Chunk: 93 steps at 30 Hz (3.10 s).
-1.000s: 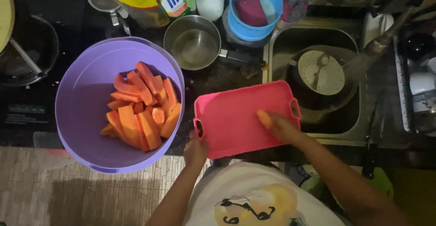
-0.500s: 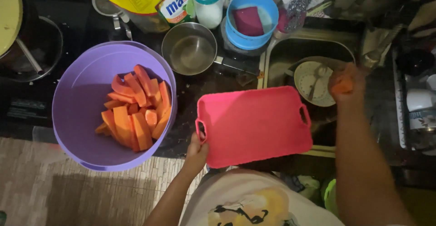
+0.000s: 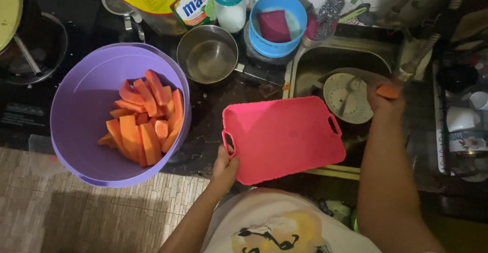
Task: The person is washing sliced papaya pieces under a kitchen faucet and organizing them into a purple bowl.
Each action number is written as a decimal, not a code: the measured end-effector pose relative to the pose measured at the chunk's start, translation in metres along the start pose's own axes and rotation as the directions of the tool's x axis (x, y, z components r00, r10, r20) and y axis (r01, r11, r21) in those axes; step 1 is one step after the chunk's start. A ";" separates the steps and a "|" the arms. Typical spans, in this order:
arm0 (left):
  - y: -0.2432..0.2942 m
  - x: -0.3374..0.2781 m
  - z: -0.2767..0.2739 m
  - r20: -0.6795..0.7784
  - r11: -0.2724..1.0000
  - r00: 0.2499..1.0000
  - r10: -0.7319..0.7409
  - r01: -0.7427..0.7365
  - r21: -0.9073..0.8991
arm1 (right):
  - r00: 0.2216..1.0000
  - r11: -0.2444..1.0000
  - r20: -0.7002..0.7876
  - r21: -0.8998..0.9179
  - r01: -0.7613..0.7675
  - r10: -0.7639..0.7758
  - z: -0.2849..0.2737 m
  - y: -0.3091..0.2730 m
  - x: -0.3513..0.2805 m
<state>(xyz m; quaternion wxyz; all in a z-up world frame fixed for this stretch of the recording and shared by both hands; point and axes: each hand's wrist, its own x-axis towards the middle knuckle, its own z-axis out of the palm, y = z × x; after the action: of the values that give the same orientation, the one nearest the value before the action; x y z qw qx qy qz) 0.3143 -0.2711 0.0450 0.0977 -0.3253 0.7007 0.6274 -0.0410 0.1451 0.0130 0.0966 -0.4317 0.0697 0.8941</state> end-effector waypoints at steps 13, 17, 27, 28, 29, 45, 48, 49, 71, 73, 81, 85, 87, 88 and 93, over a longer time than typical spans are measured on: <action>-0.054 0.019 0.010 0.045 0.980 0.981 0.191 -0.188 -0.057 | 0.964 0.956 -0.087 -0.130 -0.263 0.253 -0.023 0.026 -0.079; -0.057 0.021 0.016 0.062 0.980 0.978 0.199 -0.198 -0.017 | 0.922 0.902 0.000 -0.205 -0.379 0.387 -0.047 0.009 -0.067; -0.047 0.017 0.033 0.072 0.984 0.982 0.176 -0.178 0.023 | 0.875 0.856 0.022 -0.221 -0.467 0.483 -0.069 0.093 -0.128; -0.049 0.016 0.033 0.074 0.986 0.984 0.162 -0.164 0.024 | 0.658 0.666 0.141 -0.298 -0.684 0.740 -0.078 0.110 -0.139; -0.051 0.016 0.033 0.076 0.988 0.986 0.148 -0.150 0.025 | 0.356 0.420 0.228 -0.403 -0.813 0.906 -0.086 0.126 -0.151; 0.016 0.025 0.034 0.252 0.934 0.905 0.344 -0.356 0.002 | 0.678 0.032 0.294 -0.928 0.371 0.673 -0.154 0.342 -0.283; -0.002 0.046 0.065 0.241 0.948 0.918 0.315 -0.317 -0.031 | 0.417 0.024 0.611 -0.581 0.814 0.673 -0.142 0.240 -0.222; 0.001 0.051 0.077 0.220 0.942 0.916 0.336 -0.330 -0.063 | 0.412 -0.263 0.696 -0.317 0.911 0.588 -0.148 0.203 -0.197; 0.052 0.181 0.239 0.453 0.838 0.710 0.539 -0.507 -0.203 | 0.129 -0.927 0.991 -0.089 0.363 -0.044 -0.122 -0.189 -0.058; 0.153 0.111 0.212 0.433 0.850 0.740 0.515 -0.506 -0.146 | 0.173 -0.823 0.983 -0.149 0.548 -0.063 -0.102 -0.156 -0.083; 0.103 0.146 0.210 0.284 0.928 0.883 0.372 -0.357 -0.105 | 0.174 -0.820 0.985 -0.115 0.561 -0.019 -0.092 -0.099 -0.016; 0.121 0.127 0.190 0.144 0.864 0.856 0.497 -0.472 -0.178 | 0.607 -0.076 0.753 -0.641 0.764 -0.254 -0.067 -0.013 -0.004; 0.131 0.112 0.175 0.135 0.863 0.858 0.496 -0.469 -0.186 | 0.838 0.504 0.520 -0.685 0.526 -0.168 -0.052 0.017 0.005; 0.156 0.094 0.166 0.149 0.875 0.864 0.481 -0.462 -0.146 | 0.908 0.561 0.411 -0.772 0.299 0.082 -0.050 0.017 0.037; 0.201 0.066 0.143 0.148 0.827 0.814 0.562 -0.557 -0.077 | 0.918 0.351 0.345 -0.899 0.263 0.195 -0.037 0.062 -0.043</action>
<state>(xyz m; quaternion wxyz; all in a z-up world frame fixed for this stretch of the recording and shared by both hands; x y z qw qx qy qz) 0.1080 -0.1584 0.1455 -0.0385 -0.0537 0.7453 0.6634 -0.0012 0.0724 0.0267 -0.1356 -0.2207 -0.4822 0.8369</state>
